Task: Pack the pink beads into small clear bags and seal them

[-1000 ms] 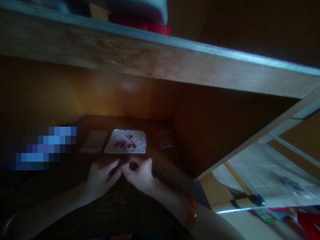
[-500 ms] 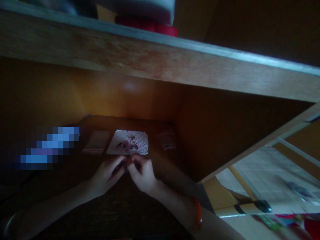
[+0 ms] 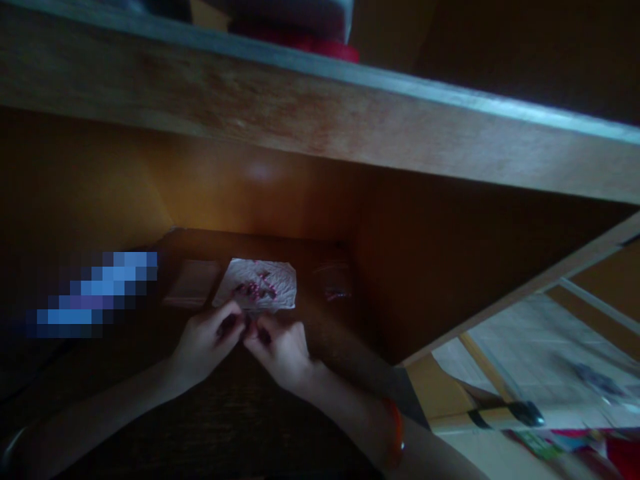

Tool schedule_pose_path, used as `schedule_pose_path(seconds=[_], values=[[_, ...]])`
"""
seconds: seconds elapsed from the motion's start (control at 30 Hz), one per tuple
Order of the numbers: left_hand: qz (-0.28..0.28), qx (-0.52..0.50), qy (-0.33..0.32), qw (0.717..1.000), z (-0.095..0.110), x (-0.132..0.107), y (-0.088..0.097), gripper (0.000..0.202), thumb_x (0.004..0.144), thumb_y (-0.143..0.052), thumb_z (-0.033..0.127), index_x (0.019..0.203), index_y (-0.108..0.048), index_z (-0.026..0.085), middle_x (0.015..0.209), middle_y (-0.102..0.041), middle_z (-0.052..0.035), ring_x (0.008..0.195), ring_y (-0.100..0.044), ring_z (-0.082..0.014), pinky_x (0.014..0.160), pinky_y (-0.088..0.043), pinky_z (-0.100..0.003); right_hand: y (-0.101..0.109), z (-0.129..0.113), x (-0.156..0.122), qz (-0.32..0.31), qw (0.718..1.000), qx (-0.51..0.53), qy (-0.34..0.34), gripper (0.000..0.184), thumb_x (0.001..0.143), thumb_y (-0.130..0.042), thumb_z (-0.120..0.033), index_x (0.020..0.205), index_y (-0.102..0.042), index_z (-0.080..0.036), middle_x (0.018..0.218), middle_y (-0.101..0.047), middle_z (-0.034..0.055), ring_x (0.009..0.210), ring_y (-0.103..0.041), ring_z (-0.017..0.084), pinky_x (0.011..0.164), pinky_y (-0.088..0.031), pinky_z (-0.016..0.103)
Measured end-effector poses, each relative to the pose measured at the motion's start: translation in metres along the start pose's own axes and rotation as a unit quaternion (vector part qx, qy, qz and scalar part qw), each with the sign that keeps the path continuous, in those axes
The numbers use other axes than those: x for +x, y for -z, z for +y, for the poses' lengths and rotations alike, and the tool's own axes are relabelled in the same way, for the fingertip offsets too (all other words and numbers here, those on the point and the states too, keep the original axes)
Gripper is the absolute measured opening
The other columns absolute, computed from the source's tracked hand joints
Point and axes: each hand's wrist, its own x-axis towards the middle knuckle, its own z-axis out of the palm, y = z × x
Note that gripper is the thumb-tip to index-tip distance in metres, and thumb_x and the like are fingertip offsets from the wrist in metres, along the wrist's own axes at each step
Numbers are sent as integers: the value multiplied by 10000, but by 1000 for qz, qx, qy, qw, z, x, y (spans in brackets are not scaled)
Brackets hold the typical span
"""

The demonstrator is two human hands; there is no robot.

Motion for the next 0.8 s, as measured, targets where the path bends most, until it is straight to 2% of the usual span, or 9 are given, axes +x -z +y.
schedule_pose_path(seconds=[0.1, 0.17, 0.23, 0.33, 0.43, 0.67, 0.8], values=[[29, -12, -12, 999, -4, 1, 0, 69, 802, -515, 165, 737, -502, 186, 620, -582, 30, 522, -554, -104, 496, -411, -206, 0, -3, -1, 22, 1000, -14, 15, 158, 788, -546, -253, 648, -553, -182, 574, -559, -15, 523, -499, 106, 546, -385, 223], [52, -32, -22, 998, -4, 1, -1, 36, 803, -537, 162, 823, -520, 187, 702, -613, 15, 590, -587, -111, 549, -450, -215, 0, -3, -1, 37, 999, -17, 5, 179, 795, -537, -265, 640, -555, -179, 562, -553, -17, 501, -483, 98, 521, -372, 215], [69, -47, -39, 996, -4, 1, -2, 102, 808, -549, 158, 904, -525, 184, 781, -627, -7, 672, -610, -125, 614, -483, -234, 0, -2, -1, 49, 999, -20, -7, 209, 813, -521, -292, 642, -558, -177, 557, -548, -17, 485, -465, 92, 495, -353, 211], [58, -59, -98, 992, -4, 1, -3, 133, 819, -526, 105, 921, -548, 187, 872, -633, -35, 805, -619, -146, 728, -507, -277, 0, -1, -1, 58, 998, -24, -4, 221, 825, -507, -300, 654, -569, -174, 562, -553, -11, 494, -473, 94, 499, -354, 210], [46, -57, -138, 988, -5, 0, -4, 188, 823, -499, 76, 953, -579, 187, 964, -637, -60, 888, -617, -161, 779, -521, -304, 0, -1, -2, 58, 998, -23, 8, 224, 828, -499, -288, 647, -567, -174, 552, -548, -10, 492, -473, 96, 502, -357, 217], [62, -21, -111, 992, -4, 1, -3, 338, 850, -515, 140, 1179, -545, 211, 1169, -609, -88, 1073, -572, -210, 913, -496, -417, 3, -5, 1, 32, 999, 6, 41, 207, 822, -503, -252, 629, -531, -182, 551, -517, -18, 504, -453, 101, 528, -371, 237], [60, -15, -99, 993, -3, 1, -3, 434, 854, -500, 132, 1275, -478, 235, 1278, -541, -88, 1164, -515, -229, 955, -468, -446, 2, -4, 0, 13, 999, 50, 13, 192, 821, -514, -243, 639, -520, -182, 580, -504, -25, 512, -432, 94, 514, -344, 234]])
